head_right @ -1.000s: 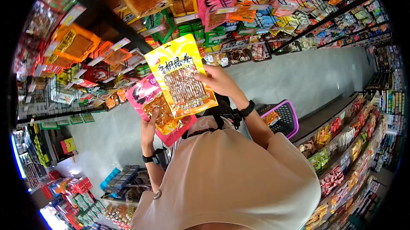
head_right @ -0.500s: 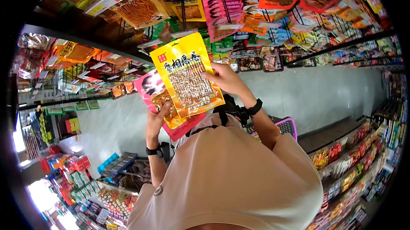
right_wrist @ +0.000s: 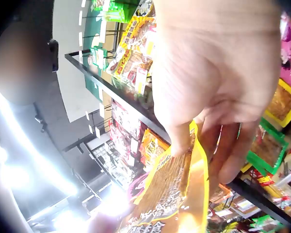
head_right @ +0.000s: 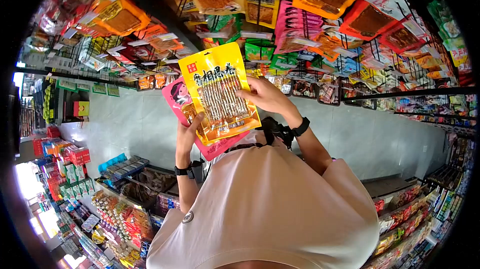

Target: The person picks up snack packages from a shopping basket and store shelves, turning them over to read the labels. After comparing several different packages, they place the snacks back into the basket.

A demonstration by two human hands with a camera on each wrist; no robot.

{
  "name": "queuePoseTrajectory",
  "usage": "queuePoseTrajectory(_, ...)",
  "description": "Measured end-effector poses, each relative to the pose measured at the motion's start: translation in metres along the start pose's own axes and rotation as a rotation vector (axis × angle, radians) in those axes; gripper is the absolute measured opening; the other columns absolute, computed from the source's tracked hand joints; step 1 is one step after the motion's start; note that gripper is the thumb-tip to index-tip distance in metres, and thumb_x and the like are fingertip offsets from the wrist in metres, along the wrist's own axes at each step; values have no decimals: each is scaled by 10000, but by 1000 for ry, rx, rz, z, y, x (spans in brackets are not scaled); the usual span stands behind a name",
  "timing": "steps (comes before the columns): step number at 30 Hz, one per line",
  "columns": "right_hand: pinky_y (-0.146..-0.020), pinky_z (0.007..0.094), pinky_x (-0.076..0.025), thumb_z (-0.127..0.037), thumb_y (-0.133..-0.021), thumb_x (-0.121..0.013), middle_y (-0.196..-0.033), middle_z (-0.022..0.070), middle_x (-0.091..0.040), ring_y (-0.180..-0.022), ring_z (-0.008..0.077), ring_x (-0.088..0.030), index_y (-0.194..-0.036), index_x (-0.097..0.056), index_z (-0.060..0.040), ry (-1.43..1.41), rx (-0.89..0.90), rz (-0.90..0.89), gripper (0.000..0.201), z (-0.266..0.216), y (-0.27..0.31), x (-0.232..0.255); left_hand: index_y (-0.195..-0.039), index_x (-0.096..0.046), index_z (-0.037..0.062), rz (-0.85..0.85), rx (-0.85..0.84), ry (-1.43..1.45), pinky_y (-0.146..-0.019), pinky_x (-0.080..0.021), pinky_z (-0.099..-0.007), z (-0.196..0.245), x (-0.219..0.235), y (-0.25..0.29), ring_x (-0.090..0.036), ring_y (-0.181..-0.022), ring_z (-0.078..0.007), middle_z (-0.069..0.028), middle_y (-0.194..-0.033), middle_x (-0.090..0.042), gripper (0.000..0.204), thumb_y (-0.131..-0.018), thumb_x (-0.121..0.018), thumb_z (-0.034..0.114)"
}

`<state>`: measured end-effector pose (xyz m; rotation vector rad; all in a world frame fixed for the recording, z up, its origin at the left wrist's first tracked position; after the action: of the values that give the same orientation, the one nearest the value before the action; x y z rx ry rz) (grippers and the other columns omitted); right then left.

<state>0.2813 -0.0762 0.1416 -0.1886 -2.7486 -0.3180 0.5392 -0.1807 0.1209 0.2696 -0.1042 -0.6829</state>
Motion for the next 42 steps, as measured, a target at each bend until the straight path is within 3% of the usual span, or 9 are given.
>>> queuePoseTrajectory(3, -578, 313, -420, -278, -1001, -694, -788, 50, -643, -652, 95, -511, -1257, -640, -3, 59, 73, -1, 380, -21, -1, -21, -1211, -645, 4, 52, -38, 53, -758, -519, -270, -2, 25, 8, -646, -877, -84, -6, -1030, -709, 244, -1015, -665, 147)
queuePoseTrajectory(4, -622, 363, -457, -350, -975, -712, -811, 131, -680, -667, 211, -593, -1255, -637, -19, 36, 39, -5, 440, -21, -2, -31, -1223, -646, 2, 58, -38, 71, -786, -523, -275, -5, 35, 9, -650, -901, -89, -11, -1051, -713, 255, -1014, -666, 146)
queuePoseTrajectory(11, -688, 360, -515, -330, -970, -723, -895, 174, -736, -729, 232, -678, -1236, -645, -8, 73, 79, 31, 425, -46, -7, -84, -1215, -664, -8, 43, -55, 138, -807, -522, -283, -10, 98, 18, -645, -926, -88, -10, -1079, -717, 250, -1013, -665, 139)
queuePoseTrajectory(15, -841, 340, -556, -248, -975, -726, -1045, 121, -765, -889, 198, -728, -1258, -649, -8, -9, 39, 43, 379, -64, -5, -108, -1209, -661, -11, 33, -62, 108, -829, -512, -289, -14, 123, 20, -635, -954, -89, -9, -1084, -712, 245, -1013, -661, 137)
queuePoseTrajectory(25, -781, 333, -557, -180, -967, -718, -993, 122, -760, -850, 178, -724, -1200, -663, 13, -58, 31, 134, 308, -76, -5, -164, -1185, -673, -21, -41, -65, -50, -813, -519, -291, -21, 173, 37, -640, -931, -88, -21, -1059, -728, 249, -1009, -670, 156)
queuePoseTrajectory(28, -788, 261, -526, -77, -990, -685, -1045, 32, -720, -898, 65, -649, -1256, -633, 21, -158, -5, 99, 288, -74, -6, -172, -1188, -673, -31, 70, -158, 35, -817, -528, -301, -35, 190, 31, -650, -933, -97, -35, -1064, -739, 258, -1002, -676, 148)
queuePoseTrajectory(31, -790, 309, -554, -111, -972, -710, -1017, 83, -748, -887, 127, -700, -1256, -623, 23, -156, 21, 165, 326, -81, -4, -166, -1180, -670, -43, 164, -228, 81, -796, -538, -313, -38, 206, 32, -661, -904, -114, -36, -1029, -743, 256, -998, -674, 136)
queuePoseTrajectory(39, -800, 292, -539, -115, -996, -689, -1042, 51, -748, -909, 95, -687, -1253, -629, 15, -249, 75, 75, 294, -102, -11, -172, -1159, -675, -7, -2, -3, -77, -693, -519, -289, -42, 204, 42, -609, -822, -71, -15, -933, -699, 330, -1038, -646, 298)
queuePoseTrajectory(42, -821, 316, -544, -133, -991, -699, -1063, 86, -754, -929, 127, -697, -1292, -625, 18, -193, 81, 31, 345, -102, -18, -182, -1325, -589, -5, -110, 16, 2, -773, -547, -288, -56, 194, 41, -627, -1017, -100, -33, -1180, -677, 412, -1053, -629, 302)
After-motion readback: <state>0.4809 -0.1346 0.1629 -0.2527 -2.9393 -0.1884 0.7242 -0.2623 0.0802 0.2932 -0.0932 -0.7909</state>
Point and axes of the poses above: each hand's wrist, its own y-axis away from the middle knuckle, its own x-axis out of the back of the hand, z = x × y, the point moved 5 cm from there along -y, towards the middle knuckle
